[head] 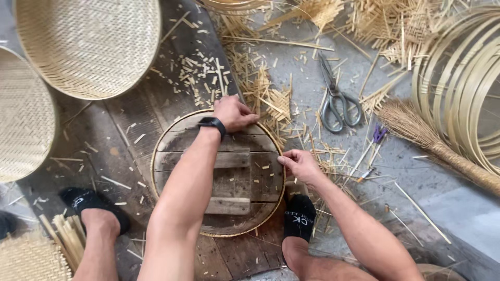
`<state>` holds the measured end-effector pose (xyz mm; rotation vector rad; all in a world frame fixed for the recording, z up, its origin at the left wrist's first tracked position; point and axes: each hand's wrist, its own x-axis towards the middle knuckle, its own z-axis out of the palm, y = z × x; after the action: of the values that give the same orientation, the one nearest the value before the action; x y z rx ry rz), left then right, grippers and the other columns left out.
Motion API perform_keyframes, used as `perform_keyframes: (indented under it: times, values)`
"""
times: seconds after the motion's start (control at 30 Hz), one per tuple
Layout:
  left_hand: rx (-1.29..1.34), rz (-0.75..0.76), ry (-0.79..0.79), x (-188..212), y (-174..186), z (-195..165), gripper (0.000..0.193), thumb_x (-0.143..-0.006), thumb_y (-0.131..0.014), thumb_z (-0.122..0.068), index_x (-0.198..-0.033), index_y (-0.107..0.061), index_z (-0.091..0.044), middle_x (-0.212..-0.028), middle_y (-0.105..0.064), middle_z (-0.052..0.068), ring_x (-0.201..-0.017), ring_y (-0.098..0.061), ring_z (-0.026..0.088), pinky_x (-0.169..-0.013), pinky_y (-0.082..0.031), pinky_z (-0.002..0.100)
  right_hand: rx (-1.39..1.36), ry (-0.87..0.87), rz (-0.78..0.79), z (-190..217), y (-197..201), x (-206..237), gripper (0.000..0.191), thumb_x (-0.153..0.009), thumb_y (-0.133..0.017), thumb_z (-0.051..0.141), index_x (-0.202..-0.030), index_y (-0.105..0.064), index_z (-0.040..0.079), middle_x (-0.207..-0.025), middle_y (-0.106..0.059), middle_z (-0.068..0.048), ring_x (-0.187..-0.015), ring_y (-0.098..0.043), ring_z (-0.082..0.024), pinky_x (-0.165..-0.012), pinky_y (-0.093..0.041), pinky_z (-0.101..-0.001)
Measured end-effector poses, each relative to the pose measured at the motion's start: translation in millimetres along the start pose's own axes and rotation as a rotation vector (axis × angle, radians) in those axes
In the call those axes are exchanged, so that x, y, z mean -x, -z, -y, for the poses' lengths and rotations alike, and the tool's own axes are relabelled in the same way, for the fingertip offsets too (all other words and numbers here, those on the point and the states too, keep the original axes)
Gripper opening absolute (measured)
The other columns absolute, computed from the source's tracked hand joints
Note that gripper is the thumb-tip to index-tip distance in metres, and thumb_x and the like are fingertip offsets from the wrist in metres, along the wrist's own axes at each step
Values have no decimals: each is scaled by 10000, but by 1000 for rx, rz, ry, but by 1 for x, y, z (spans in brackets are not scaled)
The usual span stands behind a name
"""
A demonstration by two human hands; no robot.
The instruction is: The person weaves a bamboo basket by hand, using a wooden mold to shape the rim. They trim excess bamboo strips with shears and tuck the ends into the weave to finish the edge.
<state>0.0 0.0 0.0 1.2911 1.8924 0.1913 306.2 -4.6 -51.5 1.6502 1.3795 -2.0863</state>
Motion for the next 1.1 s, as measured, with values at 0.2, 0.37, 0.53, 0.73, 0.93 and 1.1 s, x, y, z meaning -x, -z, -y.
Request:
perform_keyframes:
  times: [0.2, 0.37, 0.53, 0.73, 0.93, 1.1]
  values:
    - [-69, 45, -23, 33, -17, -32, 338, -801, -795, -500, -917, -843, -186, -970, -742, 111, -1080, -589, 309, -900, -416, 481, 98, 157, -103, -10, 13, 65, 198, -911, -746, 184, -992, -767, 5, -798, -760, -42, -651, -665, -90, -589, -569, -282]
    - [-20, -80, -121, 75, -38, -47, 325, -847, -775, -485, -885, -830, -167, -1094, -622, 92, -1163, -510, 289, -1004, -331, 463, 257, 349, -311, -23, 1, 111, 212, -904, -784, 205, -938, -775, -4, -696, -705, -18, -632, -563, -76, -570, -475, -278]
    - [46, -270, -227, 93, -41, -23, 361, -875, -735, -490, -939, -803, -141, -1037, -667, 116, -1064, -575, 325, -913, -419, 460, 328, 303, -338, -20, -12, 139, 269, -924, -749, 268, -1020, -759, 16, -696, -685, -42, -635, -577, -109, -594, -481, -306]
    - [170, -240, 244, 165, 8, 152, 490, -953, -633, -552, -1065, -796, -104, -1009, -762, 145, -916, -708, 277, -832, -544, 406, 310, 267, -149, -46, -9, 153, 292, -916, -742, 244, -1080, -711, 5, -814, -718, -26, -711, -609, -86, -645, -504, -276]
    - [773, -338, 534, 224, -36, 227, 359, -847, -820, -350, -1070, -826, -70, -937, -802, 54, -769, -671, 99, -754, -552, 300, 237, 372, -117, -82, -30, 130, 212, -956, -702, 191, -1034, -696, -6, -796, -683, -10, -723, -586, -71, -636, -490, -252]
    - [567, -449, 541, 229, -54, 233, 358, -869, -809, -381, -1064, -816, -81, -881, -785, 45, -758, -681, 106, -762, -547, 302, 176, 388, -115, -104, -51, 118, 215, -988, -691, 193, -1037, -690, -15, -848, -672, -4, -756, -573, -73, -661, -489, -246]
